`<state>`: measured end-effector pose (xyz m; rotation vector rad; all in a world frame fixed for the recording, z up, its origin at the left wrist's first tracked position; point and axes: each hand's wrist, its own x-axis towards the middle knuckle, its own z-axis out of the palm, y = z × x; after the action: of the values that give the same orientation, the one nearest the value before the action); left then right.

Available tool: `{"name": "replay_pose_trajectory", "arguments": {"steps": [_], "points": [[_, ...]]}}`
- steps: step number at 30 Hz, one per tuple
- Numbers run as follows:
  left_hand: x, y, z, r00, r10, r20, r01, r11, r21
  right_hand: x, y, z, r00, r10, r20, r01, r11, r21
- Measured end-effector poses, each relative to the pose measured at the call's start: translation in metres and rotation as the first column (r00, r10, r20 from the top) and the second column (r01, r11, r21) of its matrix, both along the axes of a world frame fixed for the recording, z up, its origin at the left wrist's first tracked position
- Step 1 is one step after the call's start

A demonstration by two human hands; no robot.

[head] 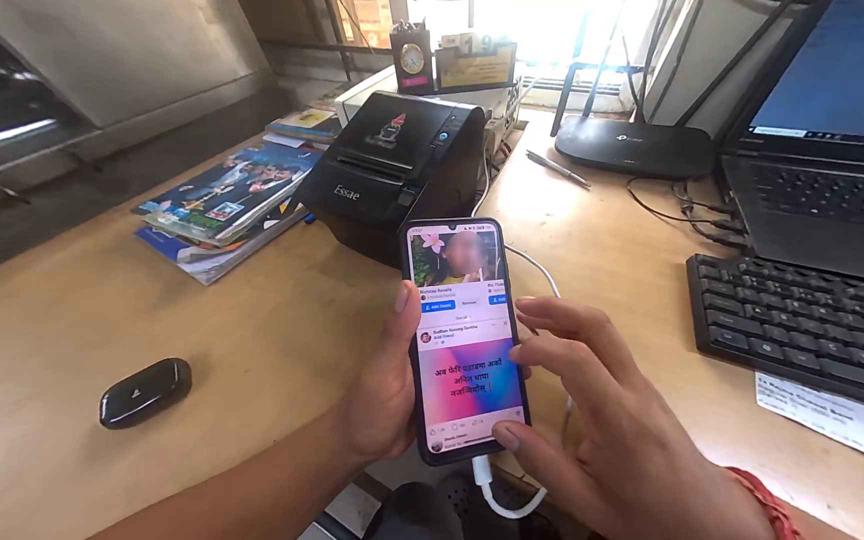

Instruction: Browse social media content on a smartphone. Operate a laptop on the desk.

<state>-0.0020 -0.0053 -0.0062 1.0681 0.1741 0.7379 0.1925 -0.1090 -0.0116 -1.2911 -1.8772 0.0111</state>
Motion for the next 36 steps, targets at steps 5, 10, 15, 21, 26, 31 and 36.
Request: {"name": "replay_pose_trajectory", "arguments": {"steps": [5,10,15,21,26,31,36], "points": [[0.0007,-0.0014,0.0011,1.0,0.016,-0.013,-0.016,1.0,0.003,0.0001,-0.0006,-0.0006,0.999,0.025,0.03,-0.025,1.0,0.01],[0.0011,-0.0007,0.0002,1.0,-0.001,0.005,0.001,1.0,0.004,-0.0001,-0.0002,-0.0006,0.999,-0.025,0.047,0.025,1.0,-0.006],[0.0001,0.0004,-0.001,1.0,-0.006,0.013,0.006,1.0,0.026,-0.0005,0.0003,-0.0003,1.0,-0.016,0.018,0.017,1.0,-0.004],[0.0005,0.0009,-0.0009,1.0,-0.009,0.011,0.009,1.0,0.025,-0.0007,0.0012,-0.0025,0.998,-0.041,0.043,0.042,0.999,-0.021],[-0.0011,0.0011,-0.0031,1.0,-0.023,0.013,0.023,1.0,0.011,-0.001,0.0013,-0.0012,0.999,-0.033,0.015,0.033,0.999,-0.015],[-0.0005,0.0002,-0.0017,1.0,-0.012,0.0,0.012,1.0,-0.004,-0.0016,0.0005,-0.0023,1.0,-0.002,0.021,0.002,1.0,-0.017],[0.0007,0.0002,-0.0013,1.0,-0.008,0.02,0.008,1.0,-0.008,-0.0004,0.001,-0.0026,0.999,-0.02,0.042,0.021,1.0,-0.019]]}}
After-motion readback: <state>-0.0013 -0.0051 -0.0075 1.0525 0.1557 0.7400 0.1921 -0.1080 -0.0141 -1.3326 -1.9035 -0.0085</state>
